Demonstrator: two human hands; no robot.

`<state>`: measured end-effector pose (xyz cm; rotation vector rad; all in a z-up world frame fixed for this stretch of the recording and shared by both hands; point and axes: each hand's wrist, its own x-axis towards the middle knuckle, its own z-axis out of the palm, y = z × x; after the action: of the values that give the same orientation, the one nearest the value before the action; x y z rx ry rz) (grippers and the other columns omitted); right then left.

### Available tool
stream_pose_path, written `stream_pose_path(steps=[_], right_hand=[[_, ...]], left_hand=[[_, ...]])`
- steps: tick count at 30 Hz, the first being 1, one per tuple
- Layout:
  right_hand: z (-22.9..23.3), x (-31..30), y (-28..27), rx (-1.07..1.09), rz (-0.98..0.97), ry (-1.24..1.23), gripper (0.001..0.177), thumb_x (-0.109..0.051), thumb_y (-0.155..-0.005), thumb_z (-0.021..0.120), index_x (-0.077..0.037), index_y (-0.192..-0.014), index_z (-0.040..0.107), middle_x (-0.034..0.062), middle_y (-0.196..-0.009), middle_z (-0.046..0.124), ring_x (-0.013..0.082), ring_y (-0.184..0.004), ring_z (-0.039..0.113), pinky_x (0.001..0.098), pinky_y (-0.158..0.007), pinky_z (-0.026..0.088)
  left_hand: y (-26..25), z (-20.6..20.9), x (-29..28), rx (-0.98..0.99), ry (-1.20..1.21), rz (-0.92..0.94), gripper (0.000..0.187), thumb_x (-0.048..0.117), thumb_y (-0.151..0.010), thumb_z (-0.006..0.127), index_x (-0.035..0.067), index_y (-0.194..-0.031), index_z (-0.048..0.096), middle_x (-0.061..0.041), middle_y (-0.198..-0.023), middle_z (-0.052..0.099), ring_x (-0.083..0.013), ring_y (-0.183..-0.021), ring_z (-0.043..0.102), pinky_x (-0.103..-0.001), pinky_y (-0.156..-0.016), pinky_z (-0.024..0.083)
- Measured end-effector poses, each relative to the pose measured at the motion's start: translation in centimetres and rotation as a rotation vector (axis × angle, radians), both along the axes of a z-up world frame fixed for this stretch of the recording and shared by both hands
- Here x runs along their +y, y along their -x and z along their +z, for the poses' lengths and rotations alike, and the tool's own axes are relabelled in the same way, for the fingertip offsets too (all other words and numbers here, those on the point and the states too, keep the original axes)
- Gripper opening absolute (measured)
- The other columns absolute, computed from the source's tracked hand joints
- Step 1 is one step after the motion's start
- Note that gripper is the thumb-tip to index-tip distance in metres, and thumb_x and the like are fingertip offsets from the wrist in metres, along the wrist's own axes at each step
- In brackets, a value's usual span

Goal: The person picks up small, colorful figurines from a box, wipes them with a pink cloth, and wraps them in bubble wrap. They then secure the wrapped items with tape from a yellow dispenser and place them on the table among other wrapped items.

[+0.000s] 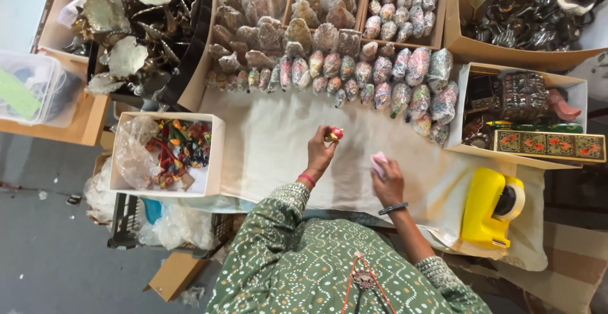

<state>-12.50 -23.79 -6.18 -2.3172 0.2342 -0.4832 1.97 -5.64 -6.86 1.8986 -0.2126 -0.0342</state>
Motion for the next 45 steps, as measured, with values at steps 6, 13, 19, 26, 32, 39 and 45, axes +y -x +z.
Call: stream_pose_path(steps=[6,13,19,26,32,39,45], right_hand=[[-0.9,-0.5,0.5,0.159,-0.251,-0.138,0.037,-0.01,-0.085,0.078,-0.014,-0.122,0.074,0.0106,-0.11,0.065,0.0256,-0.09,0.068,0.0361,-0.076,0.055],[-2.6,2.2,0.9,0.149,-0.336,-0.15,0.038,-0.009,-0.085,0.077,-0.014,-0.122,0.075,0.0084,-0.107,0.065,0.0228,-0.086,0.065,0.0343,-0.072,0.053],[-3.2,0.9,0.1,0.08,-0.333,-0.092,0.039,-0.007,-0.085,0.078,-0.017,-0.122,0.075,0.0087,-0.107,0.065,0.0225,-0.089,0.066,0.0321,-0.074,0.053],[-2.8,-2.0,-3.5,0.404,-0.352,0.549,0.055,-0.026,-0.067,0.085,-0.024,-0.12,0.073,0.0061,-0.134,0.062,0.0334,-0.128,0.049,0.0663,-0.1,0.035],[-6.4,5.9,-11.1,0.2,-0.196,0.284,0.064,-0.052,-0.085,0.077,-0.015,-0.136,0.065,0.0085,-0.137,0.061,0.0297,-0.132,0.051,0.0553,-0.114,0.034],[-11.5,8.1,-14.7,0.236,-0.221,0.255,0.092,-0.054,-0.069,0.087,-0.009,-0.143,0.055,0.0145,-0.133,0.062,0.0324,-0.127,0.053,0.0568,-0.102,0.033],[-8.5,4.5,-11.3,0.145,0.036,0.083,0.088,-0.04,-0.074,0.087,-0.006,-0.148,0.052,0.0135,-0.132,0.063,0.0328,-0.125,0.055,0.0459,-0.108,0.046]], left_hand=[[-4.2,-3.9,0.3,-0.122,0.033,-0.059,0.058,0.0,-0.079,0.077,0.009,-0.133,0.057,-0.013,-0.115,0.072,-0.0314,-0.106,0.071,-0.039,-0.09,0.058],[-3.9,-6.3,1.7,-0.116,-0.167,-0.143,0.065,0.001,-0.078,0.076,0.011,-0.14,0.056,-0.015,-0.126,0.069,-0.0335,-0.114,0.065,-0.041,-0.097,0.054],[-2.1,-7.0,6.4,-0.06,-0.017,-0.074,0.072,0.001,-0.076,0.072,0.007,-0.144,0.05,-0.017,-0.129,0.064,-0.0316,-0.113,0.065,-0.041,-0.097,0.054],[2.6,-11.4,16.5,0.473,0.204,-0.34,0.038,0.005,-0.094,0.066,-0.001,-0.131,0.062,-0.011,-0.106,0.076,-0.0141,-0.094,0.073,-0.028,-0.087,0.06],[1.6,-11.7,18.6,0.698,0.378,-0.404,0.033,0.006,-0.102,0.057,-0.005,-0.133,0.06,-0.013,-0.107,0.075,-0.0149,-0.088,0.073,-0.027,-0.082,0.061],[1.2,-11.6,18.7,0.797,0.4,-0.404,0.032,0.009,-0.104,0.055,-0.004,-0.133,0.06,-0.013,-0.105,0.074,-0.015,-0.084,0.074,-0.027,-0.077,0.061],[1.2,-11.4,18.7,0.818,0.39,-0.39,0.032,0.01,-0.104,0.054,-0.003,-0.133,0.059,-0.012,-0.104,0.074,-0.015,-0.084,0.074,-0.027,-0.077,0.062]])
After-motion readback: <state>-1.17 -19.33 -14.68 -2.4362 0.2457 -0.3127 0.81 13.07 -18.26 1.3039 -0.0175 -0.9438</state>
